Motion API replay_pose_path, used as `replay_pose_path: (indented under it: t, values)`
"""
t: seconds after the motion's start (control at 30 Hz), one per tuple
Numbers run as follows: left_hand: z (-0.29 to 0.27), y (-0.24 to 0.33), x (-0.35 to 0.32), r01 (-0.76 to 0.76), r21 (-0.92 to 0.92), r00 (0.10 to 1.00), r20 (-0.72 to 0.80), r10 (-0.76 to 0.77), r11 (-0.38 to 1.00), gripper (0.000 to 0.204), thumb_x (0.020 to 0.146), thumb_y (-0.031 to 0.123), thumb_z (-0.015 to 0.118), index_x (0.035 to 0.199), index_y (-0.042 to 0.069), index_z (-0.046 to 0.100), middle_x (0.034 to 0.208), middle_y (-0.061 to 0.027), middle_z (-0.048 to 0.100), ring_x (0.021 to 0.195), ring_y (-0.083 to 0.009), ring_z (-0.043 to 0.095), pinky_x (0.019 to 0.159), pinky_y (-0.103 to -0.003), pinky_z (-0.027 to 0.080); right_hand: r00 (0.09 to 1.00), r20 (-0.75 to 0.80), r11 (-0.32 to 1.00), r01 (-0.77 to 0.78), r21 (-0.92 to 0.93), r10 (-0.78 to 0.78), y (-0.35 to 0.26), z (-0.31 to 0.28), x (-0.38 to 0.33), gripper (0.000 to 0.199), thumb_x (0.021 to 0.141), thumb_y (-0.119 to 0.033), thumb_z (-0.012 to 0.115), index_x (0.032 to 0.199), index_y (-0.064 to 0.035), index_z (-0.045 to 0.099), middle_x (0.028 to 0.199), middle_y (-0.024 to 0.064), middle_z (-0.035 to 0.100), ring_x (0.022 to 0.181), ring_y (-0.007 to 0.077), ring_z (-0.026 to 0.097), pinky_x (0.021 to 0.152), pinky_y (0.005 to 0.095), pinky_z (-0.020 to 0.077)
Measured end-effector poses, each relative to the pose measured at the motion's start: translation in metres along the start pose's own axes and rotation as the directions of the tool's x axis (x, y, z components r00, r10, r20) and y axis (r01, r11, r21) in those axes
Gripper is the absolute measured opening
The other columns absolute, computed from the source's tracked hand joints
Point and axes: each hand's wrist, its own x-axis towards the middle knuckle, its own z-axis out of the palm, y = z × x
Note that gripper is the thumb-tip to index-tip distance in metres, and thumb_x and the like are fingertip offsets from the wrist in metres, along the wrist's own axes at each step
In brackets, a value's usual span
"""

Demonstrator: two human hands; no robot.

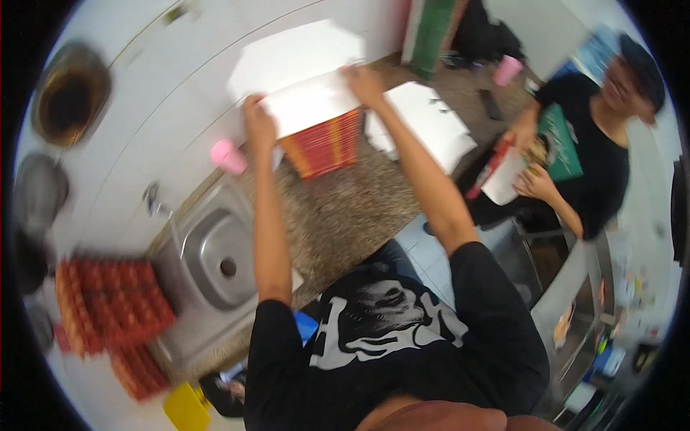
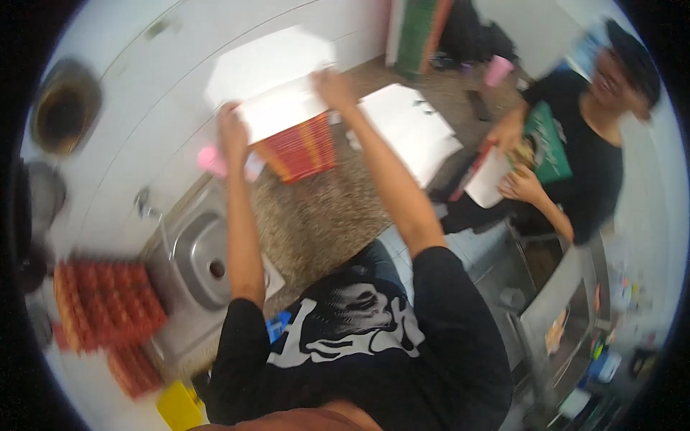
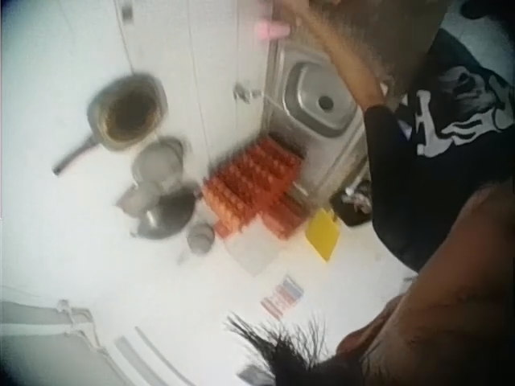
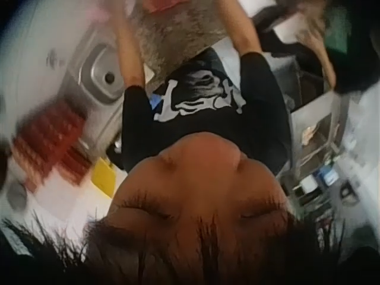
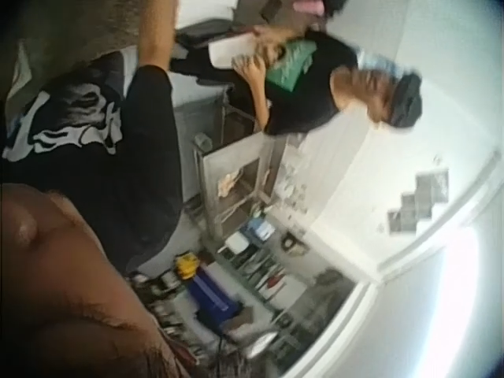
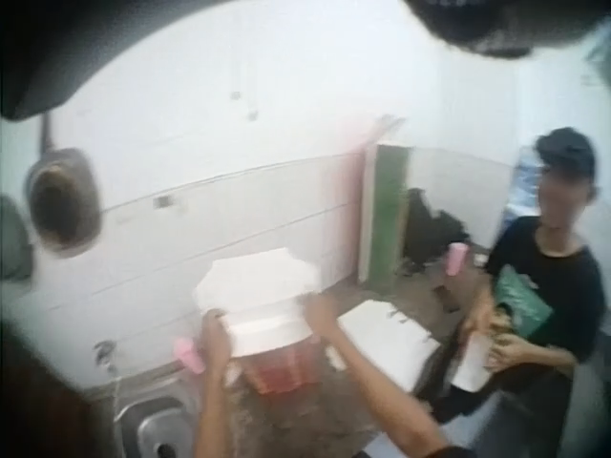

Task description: The person is folding flat cardboard sheets into pizza boxes and stacking them on a shelf in a commercial kitchen environment.

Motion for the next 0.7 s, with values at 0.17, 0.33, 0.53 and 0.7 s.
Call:
replay_pose_path:
  t: [0.17,0.33,0.53,0.7]
  values:
    - [-0.024,-0.02,-0.027,0.321,-0.346,0.943,0.033,-0.331,0.882,0.043,0.101,0.032,0.047,0.13,0.0,0.049,0.128,-0.0135,0.056,0.116,-0.0237,0.055,0.096,-0.034,0.044,0.974,-0.067,0.959,-0.199,0.203,0.217,0.062,0.022,-0.03,0.058,0.092,-0.056,0.046,0.096,-0.002,0.066,0.094,0.0239,0.068,0.091,0.0408,0.064,0.08,0.0475,0.0471]
    - [-0.037,-0.091,-0.122,0.642,-0.294,0.765,0.308,-0.566,0.708,0.044,0.102,0.035,0.048,0.129,0.001,0.049,0.118,-0.0098,0.058,0.102,-0.0186,0.058,0.086,-0.031,0.048,0.88,0.118,0.836,-0.386,-0.39,0.46,0.203,0.003,-0.122,0.075,0.077,-0.052,0.068,0.136,-0.012,0.044,0.137,0.0191,0.048,0.129,0.0372,0.044,0.102,0.0543,0.0392]
    - [-0.022,-0.114,-0.312,0.562,-0.139,0.791,0.379,-0.48,0.816,0.02,0.099,0.019,0.053,0.11,0.002,0.057,0.099,-0.0063,0.062,0.077,-0.0138,0.058,0.06,-0.028,0.047,0.814,0.275,0.785,-0.313,-0.535,0.511,0.24,-0.004,-0.167,0.071,0.08,-0.058,0.066,0.137,-0.0197,0.046,0.147,0.0203,0.035,0.133,0.0442,0.035,0.1,0.0594,0.0377]
    - [-0.023,-0.084,-0.335,0.037,0.201,0.916,0.384,-0.114,0.979,0.013,0.09,0.011,0.056,0.1,0.005,0.062,0.084,-0.0082,0.056,0.075,-0.0267,0.054,0.076,-0.04,0.045,0.797,0.476,0.87,-0.12,-0.479,0.372,0.249,-0.028,-0.15,0.064,0.07,-0.053,0.077,0.121,-0.0189,0.059,0.12,0.0129,0.062,0.11,0.0337,0.06,0.09,0.0443,0.0491]
